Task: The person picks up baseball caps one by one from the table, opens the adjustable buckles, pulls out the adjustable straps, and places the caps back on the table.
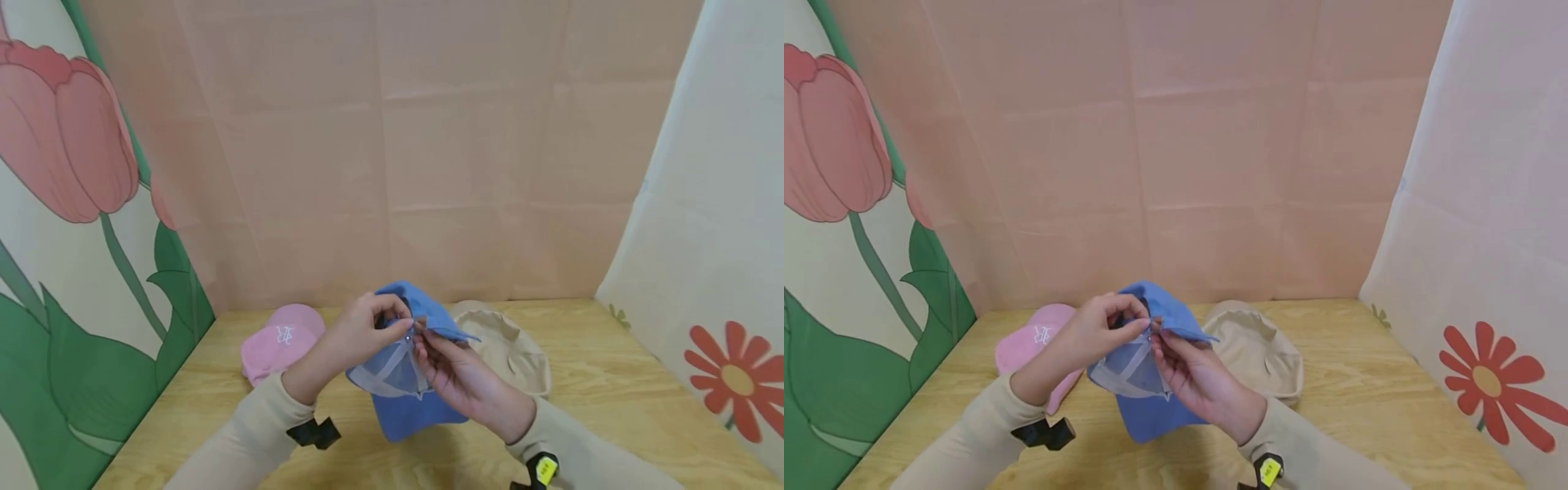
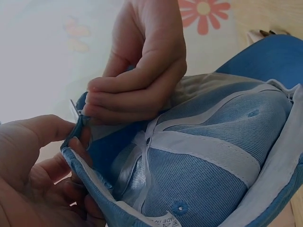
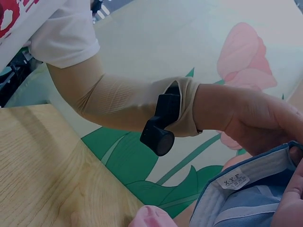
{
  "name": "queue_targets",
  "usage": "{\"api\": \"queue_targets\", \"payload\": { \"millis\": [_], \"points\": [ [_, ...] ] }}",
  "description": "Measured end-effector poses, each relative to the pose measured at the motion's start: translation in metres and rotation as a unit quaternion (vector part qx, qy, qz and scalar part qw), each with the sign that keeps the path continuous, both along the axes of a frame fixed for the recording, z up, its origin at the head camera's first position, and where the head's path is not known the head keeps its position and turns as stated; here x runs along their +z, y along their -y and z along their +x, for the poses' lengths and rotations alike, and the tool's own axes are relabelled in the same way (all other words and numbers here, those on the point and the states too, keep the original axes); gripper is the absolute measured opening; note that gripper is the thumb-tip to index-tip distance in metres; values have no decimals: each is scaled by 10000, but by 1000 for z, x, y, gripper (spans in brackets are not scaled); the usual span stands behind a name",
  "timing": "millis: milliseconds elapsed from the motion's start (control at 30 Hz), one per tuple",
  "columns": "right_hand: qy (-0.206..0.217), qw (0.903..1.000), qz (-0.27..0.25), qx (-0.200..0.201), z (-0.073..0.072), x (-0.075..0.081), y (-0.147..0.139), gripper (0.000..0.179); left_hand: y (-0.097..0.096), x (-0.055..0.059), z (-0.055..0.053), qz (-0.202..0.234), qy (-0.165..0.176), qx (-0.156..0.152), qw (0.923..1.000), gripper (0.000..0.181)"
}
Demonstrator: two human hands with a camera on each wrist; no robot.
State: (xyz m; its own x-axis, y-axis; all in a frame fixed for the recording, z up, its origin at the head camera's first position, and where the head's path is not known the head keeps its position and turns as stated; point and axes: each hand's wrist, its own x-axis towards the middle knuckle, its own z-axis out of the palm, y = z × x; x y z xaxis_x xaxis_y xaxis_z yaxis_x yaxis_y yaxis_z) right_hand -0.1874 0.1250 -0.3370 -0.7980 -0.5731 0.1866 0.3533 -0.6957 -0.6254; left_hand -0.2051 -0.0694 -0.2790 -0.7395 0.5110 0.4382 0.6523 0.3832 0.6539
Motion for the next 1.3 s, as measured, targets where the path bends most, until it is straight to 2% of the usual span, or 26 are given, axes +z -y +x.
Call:
{"api": "queue_targets", "payload": {
  "millis": [200,667,1000,1133,1300],
  "points": [
    [-16,9998,-121,143,0,1,0,32,0,2,2,-39,-1,43,10000,6],
    [21,10000,-86,35,3,1,-3,31,4,-3,0,10,-13,18,10000,6],
    [87,10000,-11,-4,3,1,-6,31,7,-4,0,-103,-66,154,9998,6],
    [173,9998,17,16,3,1,-7,31,6,-4,-2,-177,-295,170,9993,4],
    [55,9999,-92,56,3,-1,-7,31,3,-1,1,-342,-743,248,9963,6]
  ]
}}
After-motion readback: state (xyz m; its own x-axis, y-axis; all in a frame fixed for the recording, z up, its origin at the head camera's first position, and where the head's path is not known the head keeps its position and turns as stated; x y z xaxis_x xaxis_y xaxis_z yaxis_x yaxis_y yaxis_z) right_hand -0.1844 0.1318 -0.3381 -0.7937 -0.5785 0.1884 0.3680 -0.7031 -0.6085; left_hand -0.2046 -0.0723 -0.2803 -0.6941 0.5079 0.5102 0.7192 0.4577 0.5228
